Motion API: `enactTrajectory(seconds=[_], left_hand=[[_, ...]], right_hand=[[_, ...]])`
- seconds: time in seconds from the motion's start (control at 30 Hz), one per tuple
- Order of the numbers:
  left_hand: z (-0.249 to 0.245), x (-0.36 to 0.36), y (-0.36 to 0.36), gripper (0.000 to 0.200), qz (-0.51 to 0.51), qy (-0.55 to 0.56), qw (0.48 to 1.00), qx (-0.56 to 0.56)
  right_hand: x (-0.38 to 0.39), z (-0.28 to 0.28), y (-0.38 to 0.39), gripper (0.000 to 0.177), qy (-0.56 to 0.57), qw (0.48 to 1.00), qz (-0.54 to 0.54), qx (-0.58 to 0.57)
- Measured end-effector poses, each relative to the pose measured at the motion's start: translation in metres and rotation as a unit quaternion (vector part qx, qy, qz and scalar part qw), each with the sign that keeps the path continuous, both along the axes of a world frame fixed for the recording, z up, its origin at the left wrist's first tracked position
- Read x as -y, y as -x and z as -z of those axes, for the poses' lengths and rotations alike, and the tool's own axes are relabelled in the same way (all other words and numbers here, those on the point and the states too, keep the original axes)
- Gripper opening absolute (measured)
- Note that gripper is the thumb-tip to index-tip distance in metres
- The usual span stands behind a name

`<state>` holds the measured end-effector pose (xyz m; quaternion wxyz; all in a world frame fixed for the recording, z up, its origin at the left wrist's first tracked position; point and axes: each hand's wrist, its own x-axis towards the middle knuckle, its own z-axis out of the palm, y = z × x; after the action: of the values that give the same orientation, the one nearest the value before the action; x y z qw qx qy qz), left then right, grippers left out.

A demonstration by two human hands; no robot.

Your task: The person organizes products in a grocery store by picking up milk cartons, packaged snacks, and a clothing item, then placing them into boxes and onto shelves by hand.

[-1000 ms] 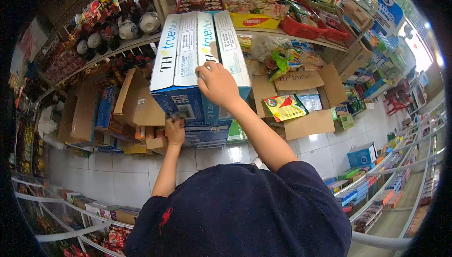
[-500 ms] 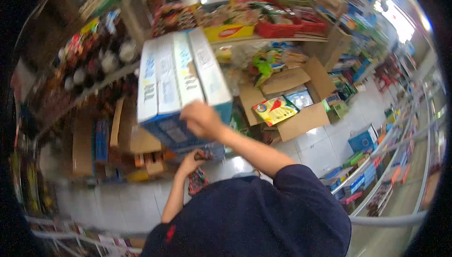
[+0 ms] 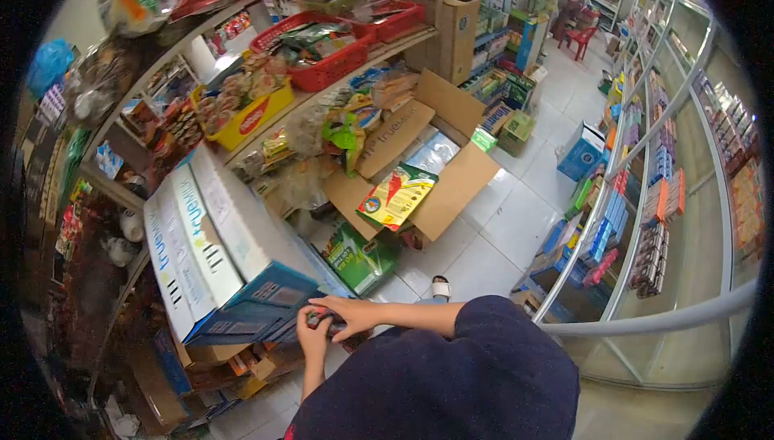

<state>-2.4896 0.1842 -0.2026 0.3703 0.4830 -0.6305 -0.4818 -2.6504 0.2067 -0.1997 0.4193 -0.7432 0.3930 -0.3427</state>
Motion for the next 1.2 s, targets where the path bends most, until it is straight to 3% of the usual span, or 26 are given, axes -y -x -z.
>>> enactTrajectory(seconds=[0.07,0.1,0.17,0.23,0.3,0.4,0.5,0.57,0.6,0.63,0.7,0.77,0.83,1.03,1.07,1.13,1.2], left_hand=[[0.0,0.002,0.021,0.029,-0.03,-0.039,0.997,-0.052],[-0.006,0.002,0.036,0.03,-0.038,-0.056,0.993,-0.096],[-0.004,0.003,0.068,0.033,-0.064,-0.085,0.976,-0.189],[-0.006,0.003,0.101,0.035,-0.032,-0.128,0.962,-0.239],[-0.036,0.003,0.14,0.035,0.023,-0.171,0.958,-0.228],[-0.038,0.005,0.186,0.035,0.068,-0.168,0.97,-0.161],[-0.023,0.002,0.229,0.031,0.104,-0.176,0.972,-0.114],[-0.019,0.0,0.259,0.03,0.122,-0.189,0.968,-0.113],[-0.012,-0.001,0.272,0.03,0.14,-0.183,0.968,-0.1],[-0.004,-0.002,0.282,0.03,0.156,-0.177,0.968,-0.087],[0.009,-0.004,0.299,0.029,0.185,-0.186,0.963,-0.063],[0.024,-0.006,0.305,0.028,0.189,-0.257,0.946,-0.051],[0.041,-0.006,0.305,0.026,0.191,-0.253,0.947,-0.045],[0.078,0.023,0.282,0.026,0.107,-0.415,0.903,0.008],[0.087,0.03,0.278,0.026,0.102,-0.422,0.901,0.004],[0.117,0.042,0.272,0.025,0.014,-0.485,0.869,-0.093],[0.149,0.053,0.271,0.025,-0.026,-0.498,0.859,-0.115]], right_hand=[[0.003,0.003,0.018,0.095,-0.055,0.998,-0.008,0.024],[0.006,0.006,0.026,0.094,-0.017,0.999,0.015,0.044],[0.008,0.006,0.049,0.093,-0.05,0.995,0.042,0.074],[0.01,0.011,0.075,0.086,-0.032,0.988,0.129,0.078],[0.008,0.017,0.108,0.079,-0.031,0.972,0.178,0.153],[-0.004,0.017,0.161,0.067,-0.14,0.954,0.214,0.159],[-0.015,0.035,0.206,0.057,-0.122,0.952,0.229,0.164],[-0.024,0.052,0.23,0.057,-0.059,0.949,0.27,0.151],[-0.03,0.052,0.241,0.057,-0.069,0.938,0.277,0.195],[-0.037,0.049,0.254,0.059,-0.138,0.933,0.283,0.174],[-0.046,0.073,0.272,0.058,-0.095,0.937,0.307,0.135],[-0.058,0.069,0.287,0.058,-0.166,0.923,0.318,0.138],[-0.067,0.08,0.298,0.058,-0.203,0.919,0.312,0.128],[-0.069,0.08,0.32,0.053,-0.21,0.895,0.372,0.132],[-0.066,0.081,0.325,0.054,-0.194,0.901,0.38,0.077],[-0.06,0.082,0.332,0.054,-0.21,0.893,0.394,0.062],[-0.048,0.078,0.34,0.055,-0.219,0.887,0.404,0.041]])
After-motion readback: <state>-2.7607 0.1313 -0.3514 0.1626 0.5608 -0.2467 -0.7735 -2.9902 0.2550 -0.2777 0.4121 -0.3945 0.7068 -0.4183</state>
